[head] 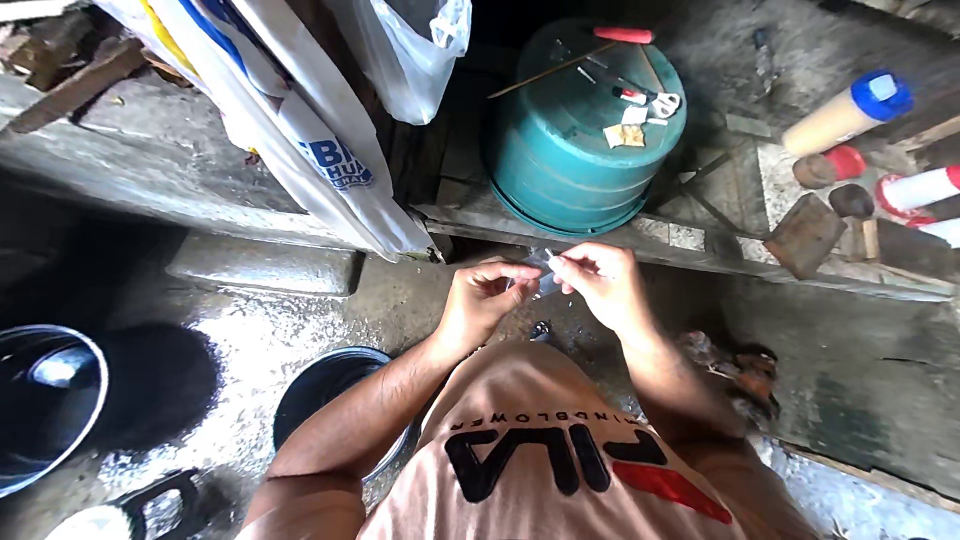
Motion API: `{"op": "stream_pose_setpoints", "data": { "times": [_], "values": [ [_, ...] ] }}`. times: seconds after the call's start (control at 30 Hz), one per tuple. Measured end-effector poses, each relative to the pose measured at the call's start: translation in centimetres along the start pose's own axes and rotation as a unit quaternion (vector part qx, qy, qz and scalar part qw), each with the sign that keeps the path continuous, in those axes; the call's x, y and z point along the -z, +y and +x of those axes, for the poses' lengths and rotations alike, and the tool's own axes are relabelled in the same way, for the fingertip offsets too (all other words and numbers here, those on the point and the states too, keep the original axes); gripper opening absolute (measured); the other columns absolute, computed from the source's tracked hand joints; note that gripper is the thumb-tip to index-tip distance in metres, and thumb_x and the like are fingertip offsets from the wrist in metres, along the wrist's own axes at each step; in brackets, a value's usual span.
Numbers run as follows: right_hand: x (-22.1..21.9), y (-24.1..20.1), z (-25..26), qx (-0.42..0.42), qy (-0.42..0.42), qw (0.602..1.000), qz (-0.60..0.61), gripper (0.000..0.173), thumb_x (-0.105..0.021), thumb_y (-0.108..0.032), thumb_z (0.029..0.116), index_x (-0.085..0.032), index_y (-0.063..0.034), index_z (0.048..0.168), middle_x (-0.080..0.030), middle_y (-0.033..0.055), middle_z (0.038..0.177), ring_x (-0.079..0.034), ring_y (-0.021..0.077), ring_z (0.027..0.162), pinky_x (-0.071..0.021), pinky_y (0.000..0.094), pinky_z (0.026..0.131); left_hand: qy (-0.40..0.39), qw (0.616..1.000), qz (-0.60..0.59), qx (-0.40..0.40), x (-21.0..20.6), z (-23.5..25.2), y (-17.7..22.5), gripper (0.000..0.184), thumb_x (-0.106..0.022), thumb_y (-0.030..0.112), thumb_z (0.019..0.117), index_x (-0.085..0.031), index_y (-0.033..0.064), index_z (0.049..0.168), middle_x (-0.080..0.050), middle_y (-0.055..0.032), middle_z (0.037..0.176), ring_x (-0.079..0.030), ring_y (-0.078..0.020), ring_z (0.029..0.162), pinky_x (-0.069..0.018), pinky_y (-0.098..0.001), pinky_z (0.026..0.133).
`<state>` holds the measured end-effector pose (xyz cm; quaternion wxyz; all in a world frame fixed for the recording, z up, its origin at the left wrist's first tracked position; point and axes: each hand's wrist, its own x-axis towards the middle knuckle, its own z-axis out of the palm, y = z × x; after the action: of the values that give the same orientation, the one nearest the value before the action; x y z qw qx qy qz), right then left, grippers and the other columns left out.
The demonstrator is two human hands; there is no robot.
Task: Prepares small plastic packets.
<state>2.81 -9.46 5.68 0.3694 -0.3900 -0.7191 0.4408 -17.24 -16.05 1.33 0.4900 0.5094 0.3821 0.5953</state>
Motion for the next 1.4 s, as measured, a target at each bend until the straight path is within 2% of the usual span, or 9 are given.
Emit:
{"op": "stream_pose_setpoints", "data": {
  "times": [0.3,0.6,0.77,0.87,0.97,1.17,1.4],
  "values": [
    [2.6,2.2,1.5,-0.008,-0.007,0.999,0.034,0.013,-0.069,-0.015,0.0974,-0.074,-0.0029,0.097,-0.071,0.0032,0.076,-0.066,0.0096,0.061,-0.058,0.0246,0.057,-0.022,0.999,0.032,-0.024,-1.4,2.8,-1.3,0.021,-0.074,0.0,0.0881,-0.075,0.0013,0.109,-0.072,-0.0075,0.106,-0.071,-0.0149,0.086,-0.0625,-0.031,0.077],
    [7.6,5.7,8.0,-0.023,-0.014,0.997,0.071,0.01,-0.068,-0.011,0.0973,-0.074,-0.0022,0.097,-0.07,0.0045,0.076,-0.066,0.0106,0.061,-0.0586,0.0251,0.056,-0.004,0.999,0.039,-0.018,-3.8,9.8,-4.1,0.019,-0.075,0.001,0.0887,-0.076,0.0022,0.108,-0.072,-0.0065,0.107,-0.071,-0.0146,0.091,-0.0625,-0.0314,0.081],
    [12.2,9.3,12.4,-0.021,-0.106,0.991,0.084,0.018,-0.069,-0.02,0.0971,-0.073,-0.0022,0.096,-0.07,0.0028,0.076,-0.066,0.0084,0.061,-0.0595,0.0255,0.057,0.023,0.999,0.043,-0.025,-6.0,15.6,-6.0,0.019,-0.075,0.004,0.0896,-0.076,0.0042,0.108,-0.072,-0.0048,0.107,-0.071,-0.014,0.091,-0.0624,-0.0315,0.08],
    [15.1,11.2,15.0,-0.033,-0.147,0.984,0.091,0.014,-0.071,-0.015,0.0948,-0.073,-0.0017,0.091,-0.071,0.0028,0.074,-0.067,0.0074,0.062,-0.0594,0.0236,0.059,0.037,0.997,0.055,-0.029,-7.3,18.8,-7.1,0.019,-0.075,0.005,0.0906,-0.076,0.006,0.11,-0.072,-0.0035,0.108,-0.071,-0.0134,0.093,-0.0623,-0.0315,0.082],
    [17.8,12.8,17.3,-0.043,-0.182,0.977,0.104,0.012,-0.071,-0.012,0.0944,-0.073,-0.0008,0.09,-0.072,0.0037,0.075,-0.067,0.0075,0.063,-0.0596,0.0238,0.059,0.053,0.996,0.061,-0.026,-8.6,21.5,-8.1,0.02,-0.075,0.005,0.091,-0.076,0.007,0.11,-0.072,-0.0026,0.109,-0.071,-0.0135,0.094,-0.0623,-0.032,0.083],
    [21.0,15.3,20.7,-0.031,-0.218,0.969,0.112,0.012,-0.071,-0.012,0.0944,-0.073,-0.0002,0.091,-0.072,0.0039,0.075,-0.067,0.0073,0.062,-0.0587,0.0227,0.058,0.088,0.994,0.063,-0.011,-10.7,24.6,-9.7,0.019,-0.074,0.007,0.0917,-0.076,0.0066,0.11,-0.072,-0.0038,0.111,-0.071,-0.0148,0.096,-0.0627,-0.033,0.083],
    [22.8,16.4,22.9,-0.025,-0.229,0.967,0.105,0.011,-0.07,-0.01,0.0939,-0.073,-0.0005,0.09,-0.071,0.0032,0.074,-0.066,0.0067,0.061,-0.0581,0.0224,0.058,0.12,0.99,0.067,-0.016,-11.0,26.6,-10.5,0.019,-0.075,0.007,0.0915,-0.076,0.0075,0.11,-0.072,-0.0025,0.111,-0.071,-0.0135,0.093,-0.0628,-0.0317,0.082]
  ]
}}
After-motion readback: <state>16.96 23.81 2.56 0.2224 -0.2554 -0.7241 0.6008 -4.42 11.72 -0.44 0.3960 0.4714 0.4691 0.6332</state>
